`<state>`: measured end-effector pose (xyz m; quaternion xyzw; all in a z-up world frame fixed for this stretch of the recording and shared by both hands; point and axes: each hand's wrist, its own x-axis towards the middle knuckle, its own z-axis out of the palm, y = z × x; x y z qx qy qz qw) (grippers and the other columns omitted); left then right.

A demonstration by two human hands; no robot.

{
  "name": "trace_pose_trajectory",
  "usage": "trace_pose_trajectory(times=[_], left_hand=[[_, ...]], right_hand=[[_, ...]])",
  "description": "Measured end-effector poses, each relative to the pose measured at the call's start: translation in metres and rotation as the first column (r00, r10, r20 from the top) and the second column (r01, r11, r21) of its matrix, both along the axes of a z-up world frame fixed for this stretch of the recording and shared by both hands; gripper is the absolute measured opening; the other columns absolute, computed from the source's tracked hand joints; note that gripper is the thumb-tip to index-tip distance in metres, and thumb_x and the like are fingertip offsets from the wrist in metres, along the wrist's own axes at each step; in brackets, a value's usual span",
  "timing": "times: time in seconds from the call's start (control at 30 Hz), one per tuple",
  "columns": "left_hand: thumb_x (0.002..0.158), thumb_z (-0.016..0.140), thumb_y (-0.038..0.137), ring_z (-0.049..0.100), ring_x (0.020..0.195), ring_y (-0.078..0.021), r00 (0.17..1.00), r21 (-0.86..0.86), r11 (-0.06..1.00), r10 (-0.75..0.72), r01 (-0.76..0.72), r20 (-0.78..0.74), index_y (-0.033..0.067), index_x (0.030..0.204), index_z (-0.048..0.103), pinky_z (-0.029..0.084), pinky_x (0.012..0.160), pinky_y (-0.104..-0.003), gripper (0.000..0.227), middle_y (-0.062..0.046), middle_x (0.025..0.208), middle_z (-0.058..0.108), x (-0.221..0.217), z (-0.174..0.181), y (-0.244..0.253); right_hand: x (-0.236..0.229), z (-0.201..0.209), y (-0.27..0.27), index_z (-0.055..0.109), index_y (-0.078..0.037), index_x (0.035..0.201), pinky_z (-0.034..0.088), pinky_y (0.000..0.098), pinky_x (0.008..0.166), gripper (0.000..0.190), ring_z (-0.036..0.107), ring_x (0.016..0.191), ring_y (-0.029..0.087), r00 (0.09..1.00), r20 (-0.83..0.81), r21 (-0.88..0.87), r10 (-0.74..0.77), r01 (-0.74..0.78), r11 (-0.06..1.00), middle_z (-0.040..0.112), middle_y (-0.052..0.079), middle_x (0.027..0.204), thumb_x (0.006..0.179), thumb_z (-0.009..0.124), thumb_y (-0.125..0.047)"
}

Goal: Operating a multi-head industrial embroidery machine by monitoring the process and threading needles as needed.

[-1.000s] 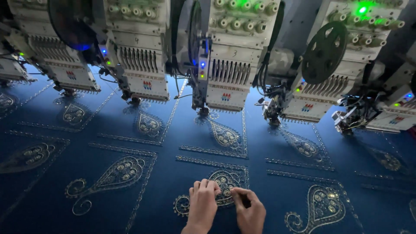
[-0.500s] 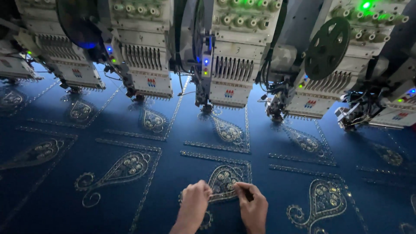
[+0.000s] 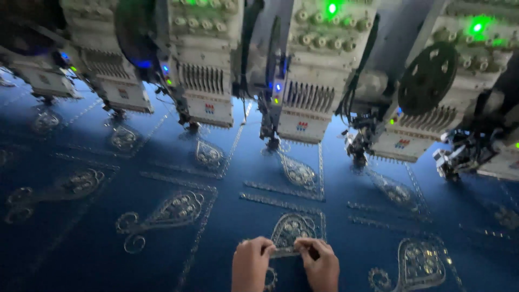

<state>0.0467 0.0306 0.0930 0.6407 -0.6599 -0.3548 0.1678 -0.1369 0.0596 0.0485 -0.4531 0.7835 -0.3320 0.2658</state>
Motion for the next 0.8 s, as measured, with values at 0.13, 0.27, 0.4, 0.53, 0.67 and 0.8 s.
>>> trace_pose_trajectory(times=[0.13, 0.27, 0.4, 0.53, 0.67, 0.8], left_hand=[[0.097, 0.074, 0.036, 0.073, 0.083, -0.0107, 0.997, 0.225, 0.972, 0.078, -0.073, -0.015, 0.0248, 0.100, 0.079, 0.056, 0.075, -0.027, 0.012, 0.007, 0.090, 0.078, 0.017, 0.057, 0.007], [0.096, 0.074, 0.042, 0.074, 0.089, -0.0134, 0.992, 0.150, 0.982, 0.119, -0.111, -0.046, 0.0232, 0.097, 0.077, 0.054, 0.080, -0.029, 0.019, 0.005, 0.093, 0.079, 0.056, 0.074, 0.019], [0.105, 0.059, 0.032, 0.071, 0.096, -0.0178, 0.988, 0.104, 0.991, 0.097, -0.085, -0.117, 0.0232, 0.102, 0.078, 0.044, 0.080, -0.034, 0.020, 0.003, 0.097, 0.078, 0.105, 0.096, 0.030], [0.105, 0.057, 0.030, 0.073, 0.106, -0.0142, 0.988, 0.100, 0.993, 0.069, -0.055, -0.135, 0.0238, 0.118, 0.075, 0.051, 0.089, -0.027, 0.023, 0.006, 0.107, 0.080, 0.177, 0.139, 0.053], [0.104, 0.060, 0.040, 0.070, 0.095, -0.0092, 0.977, 0.115, 0.979, 0.181, -0.168, -0.115, 0.0380, 0.118, 0.075, 0.055, 0.090, -0.026, 0.021, 0.012, 0.103, 0.075, 0.282, 0.164, 0.106], [0.102, 0.063, 0.041, 0.068, 0.094, -0.0113, 0.920, 0.044, 0.945, 0.324, -0.323, -0.221, 0.0316, 0.101, 0.077, 0.057, 0.092, -0.033, 0.017, 0.010, 0.098, 0.073, 0.414, 0.228, 0.192]], right_hand=[[0.008, 0.043, -0.004, 0.090, -0.022, 0.102, 0.048, 0.0410, 0.080, 0.025, 0.070, 0.086, 0.018, 0.975, 0.204, 0.187, -0.083, 0.045, 0.981, 0.079, 0.001, 0.090, 0.087, 0.083, -0.041], [0.041, 0.051, 0.001, 0.090, -0.022, 0.092, 0.056, 0.0308, 0.077, 0.021, 0.083, 0.089, 0.010, 0.981, 0.174, 0.093, 0.087, -0.104, 0.990, 0.091, -0.003, 0.088, 0.088, 0.080, -0.039], [0.101, 0.094, 0.004, 0.087, -0.027, 0.107, 0.064, 0.0277, 0.083, 0.023, 0.083, 0.099, 0.011, 0.940, 0.149, 0.045, 0.306, -0.316, 0.948, 0.086, -0.005, 0.104, 0.093, 0.070, -0.026], [0.185, 0.143, 0.017, 0.088, -0.032, 0.104, 0.058, 0.0231, 0.079, 0.018, 0.074, 0.084, 0.007, 0.910, -0.008, 0.043, 0.415, -0.415, 0.909, 0.080, -0.011, 0.101, 0.096, 0.072, -0.033], [0.278, 0.197, 0.065, 0.083, -0.029, 0.125, 0.067, 0.0256, 0.095, 0.037, 0.081, 0.107, 0.010, 0.763, 0.276, 0.029, 0.585, -0.615, 0.788, 0.083, -0.004, 0.116, 0.088, 0.082, -0.033], [0.414, 0.220, 0.106, 0.085, -0.038, 0.111, 0.055, 0.0325, 0.083, 0.021, 0.073, 0.084, 0.007, 0.772, 0.024, 0.022, 0.636, -0.636, 0.771, 0.078, -0.010, 0.088, 0.093, 0.075, -0.039]])
